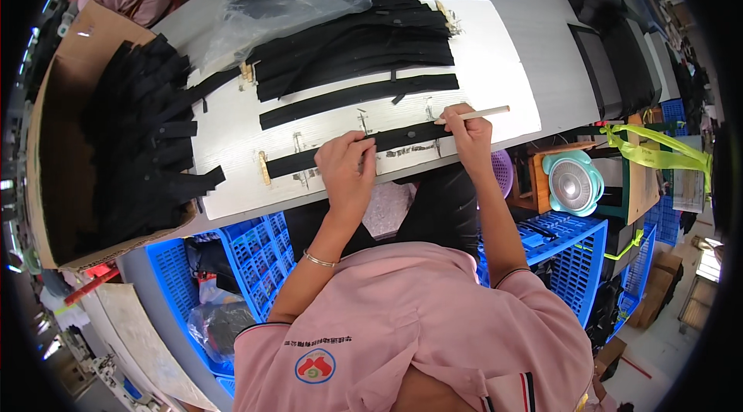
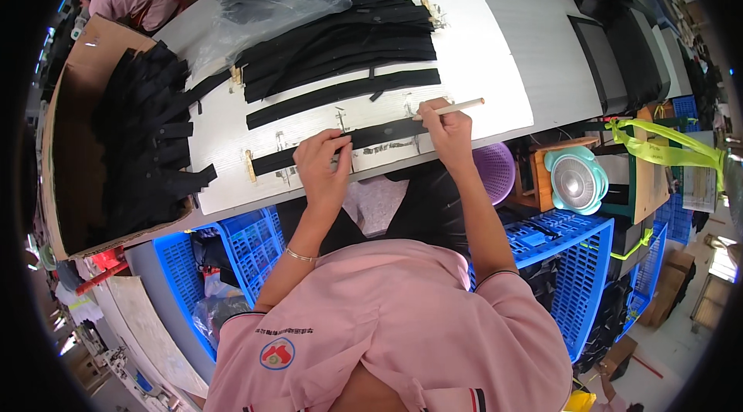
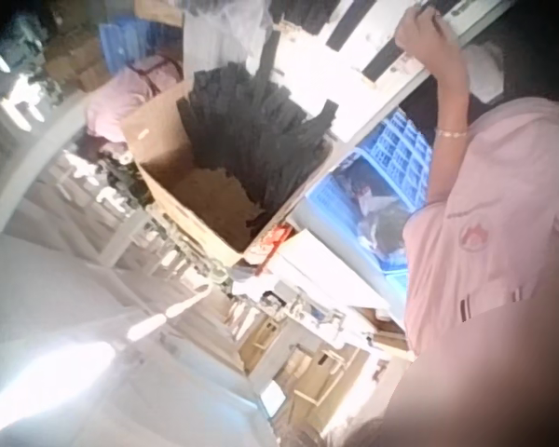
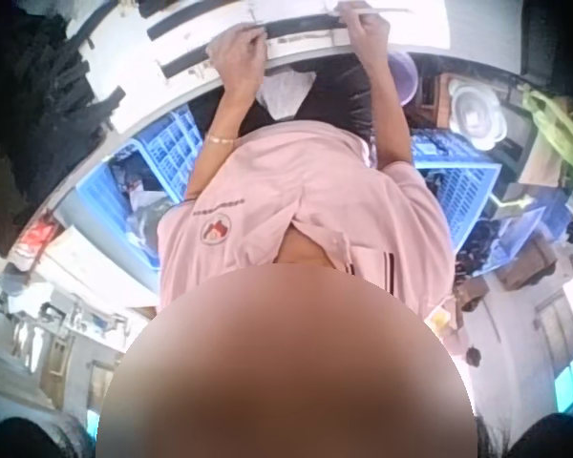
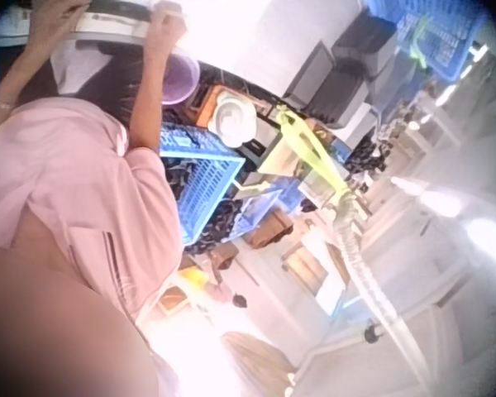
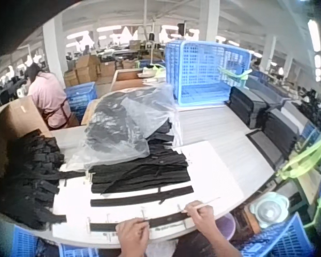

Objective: Assembling zipper components onto strips and securing them with a jig and tool.

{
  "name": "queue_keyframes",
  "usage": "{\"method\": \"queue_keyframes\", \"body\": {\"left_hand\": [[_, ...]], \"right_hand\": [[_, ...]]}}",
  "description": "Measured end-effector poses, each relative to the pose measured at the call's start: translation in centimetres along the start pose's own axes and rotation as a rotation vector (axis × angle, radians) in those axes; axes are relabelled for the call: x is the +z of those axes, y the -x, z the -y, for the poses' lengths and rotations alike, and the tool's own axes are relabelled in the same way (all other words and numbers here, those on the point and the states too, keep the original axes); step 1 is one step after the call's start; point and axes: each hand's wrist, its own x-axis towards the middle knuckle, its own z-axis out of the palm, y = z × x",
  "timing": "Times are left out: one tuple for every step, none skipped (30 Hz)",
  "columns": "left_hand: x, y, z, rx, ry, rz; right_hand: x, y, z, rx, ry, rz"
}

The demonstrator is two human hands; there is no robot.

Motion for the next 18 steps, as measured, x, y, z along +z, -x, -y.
{"method": "queue_keyframes", "body": {"left_hand": [[0.6,-0.3,-0.6,0.020,0.024,0.024],[1.1,-0.7,-1.2,0.021,0.021,0.025],[1.9,-1.0,-2.0,0.064,0.076,0.042],[2.6,-1.4,-2.6,0.108,0.132,0.060],[3.4,-1.7,-3.0,0.110,0.133,0.062],[4.2,-1.9,-3.2,0.119,0.144,0.082],[4.9,-2.1,-3.4,0.127,0.155,0.103],[5.3,-2.1,-3.5,0.123,0.164,0.104],[5.6,-2.1,-3.4,0.125,0.161,0.105],[5.8,-2.1,-3.2,0.128,0.136,0.109],[5.9,-2.1,-3.2,0.131,0.115,0.119],[6.1,-2.0,-3.3,0.133,0.116,0.125],[6.2,-2.0,-3.3,0.137,0.116,0.120],[6.2,-2.0,-3.3,0.142,0.115,0.113],[6.2,-2.0,-3.3,0.143,0.113,0.117],[6.2,-2.0,-3.4,0.154,0.111,0.113],[6.2,-1.9,-3.4,0.163,0.109,0.107],[6.2,-1.9,-3.4,0.164,0.108,0.109]], "right_hand": [[-0.1,0.0,-0.2,0.011,0.017,-0.002],[0.1,0.0,-0.2,0.021,0.032,-0.002],[0.2,0.0,-0.1,0.022,0.030,-0.004],[0.3,0.0,0.1,0.028,0.041,-0.005],[0.4,0.0,0.2,0.034,0.054,-0.007],[0.4,0.0,0.3,0.034,0.053,-0.010],[0.3,0.0,0.4,0.036,0.073,0.009],[0.3,-0.1,0.4,0.036,0.090,0.028],[0.4,-0.1,0.5,0.035,0.087,0.026],[0.5,-0.1,0.5,0.023,0.109,0.033],[0.4,-0.1,0.4,0.015,0.135,0.036],[0.4,-0.1,0.4,0.019,0.135,0.031],[0.4,-0.1,0.3,-0.006,0.149,0.036],[0.4,-0.1,0.2,-0.032,0.162,0.042],[0.4,-0.2,0.1,-0.030,0.160,0.040],[0.3,-0.2,0.1,-0.031,0.187,0.038],[0.3,-0.1,0.1,-0.034,0.215,0.038],[0.2,-0.1,0.1,-0.032,0.213,0.037]]}}
